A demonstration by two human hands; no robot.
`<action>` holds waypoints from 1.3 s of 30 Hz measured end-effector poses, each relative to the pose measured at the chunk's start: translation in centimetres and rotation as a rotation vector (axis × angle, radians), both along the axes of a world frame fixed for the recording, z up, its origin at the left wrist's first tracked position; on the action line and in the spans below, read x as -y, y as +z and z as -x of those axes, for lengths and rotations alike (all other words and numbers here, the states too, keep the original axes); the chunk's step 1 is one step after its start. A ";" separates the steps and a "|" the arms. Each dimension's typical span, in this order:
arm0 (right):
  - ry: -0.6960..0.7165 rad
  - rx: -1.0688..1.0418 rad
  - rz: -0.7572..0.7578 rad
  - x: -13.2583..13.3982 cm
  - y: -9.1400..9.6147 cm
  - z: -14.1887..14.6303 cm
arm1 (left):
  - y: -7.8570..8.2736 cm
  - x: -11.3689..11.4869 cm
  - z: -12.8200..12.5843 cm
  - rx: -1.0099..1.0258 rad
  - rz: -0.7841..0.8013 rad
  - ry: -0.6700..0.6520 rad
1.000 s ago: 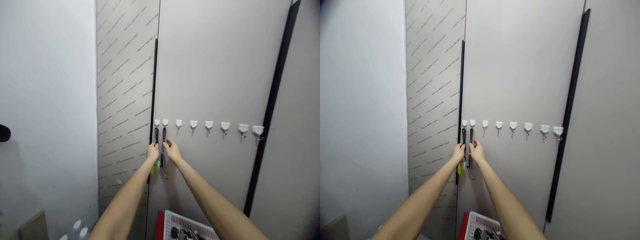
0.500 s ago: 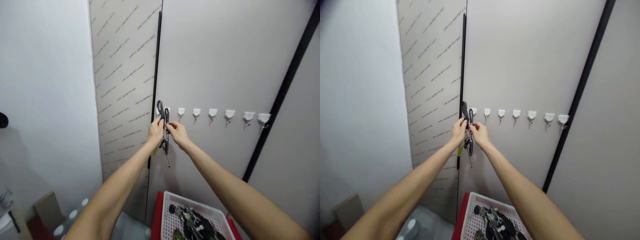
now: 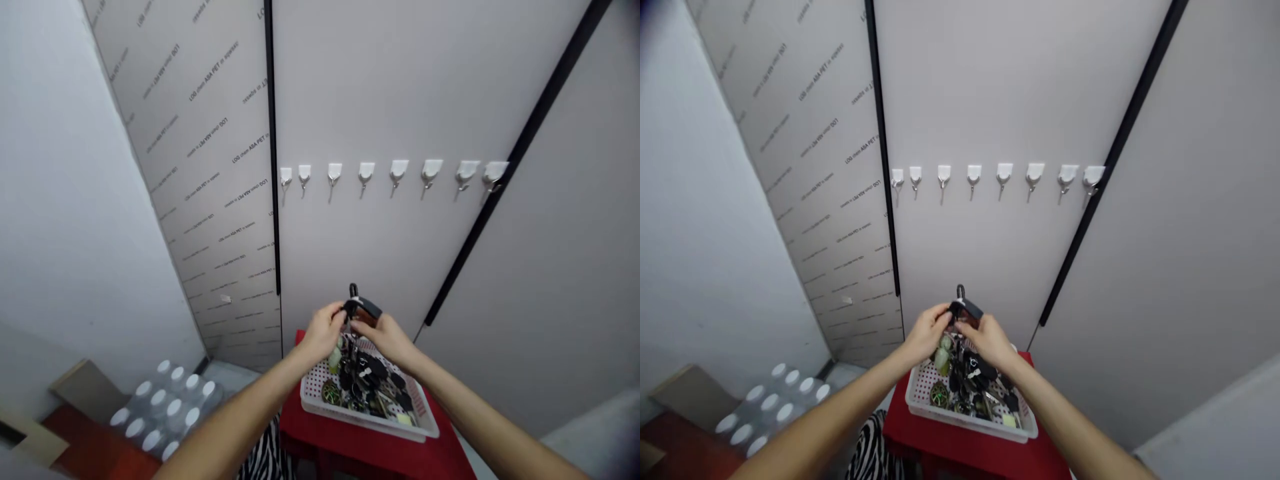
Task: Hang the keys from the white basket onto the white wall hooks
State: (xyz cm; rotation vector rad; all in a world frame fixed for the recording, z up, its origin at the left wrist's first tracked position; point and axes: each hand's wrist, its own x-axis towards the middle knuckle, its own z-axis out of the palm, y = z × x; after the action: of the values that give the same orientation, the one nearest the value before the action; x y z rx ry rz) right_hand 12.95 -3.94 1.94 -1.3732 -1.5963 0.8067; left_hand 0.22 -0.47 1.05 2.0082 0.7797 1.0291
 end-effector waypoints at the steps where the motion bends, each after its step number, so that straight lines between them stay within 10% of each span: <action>1: -0.020 0.042 0.010 0.5 -0.8 -0.5 | -0.7 0.4 -0.2 -0.045 -0.012 -0.011; 11: -0.033 0.559 0.068 3.4 -4.6 -3.8 | -4.6 2.1 -0.7 -0.738 -0.205 0.022; 17: 0.035 0.591 0.117 4.2 -4.8 -4.8 | -5.2 1.1 0.8 -0.653 -0.075 -0.015; 23: -0.050 0.052 0.084 1.7 0.0 -3.0 | -0.8 -0.9 -0.1 0.022 0.448 0.020; 30: 0.170 -0.781 0.118 -0.7 6.2 0.1 | 7.1 -1.3 -1.7 0.509 0.758 -0.480; 39: 0.163 -0.736 0.149 -0.5 5.9 0.5 | 7.0 -0.9 -2.0 0.453 0.755 -0.521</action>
State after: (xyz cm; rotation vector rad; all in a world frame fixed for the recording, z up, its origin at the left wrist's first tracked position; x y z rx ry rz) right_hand 12.42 -3.44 7.86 -0.8814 -1.0814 1.3604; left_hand 2.23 0.40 8.09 1.1667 0.2924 0.6881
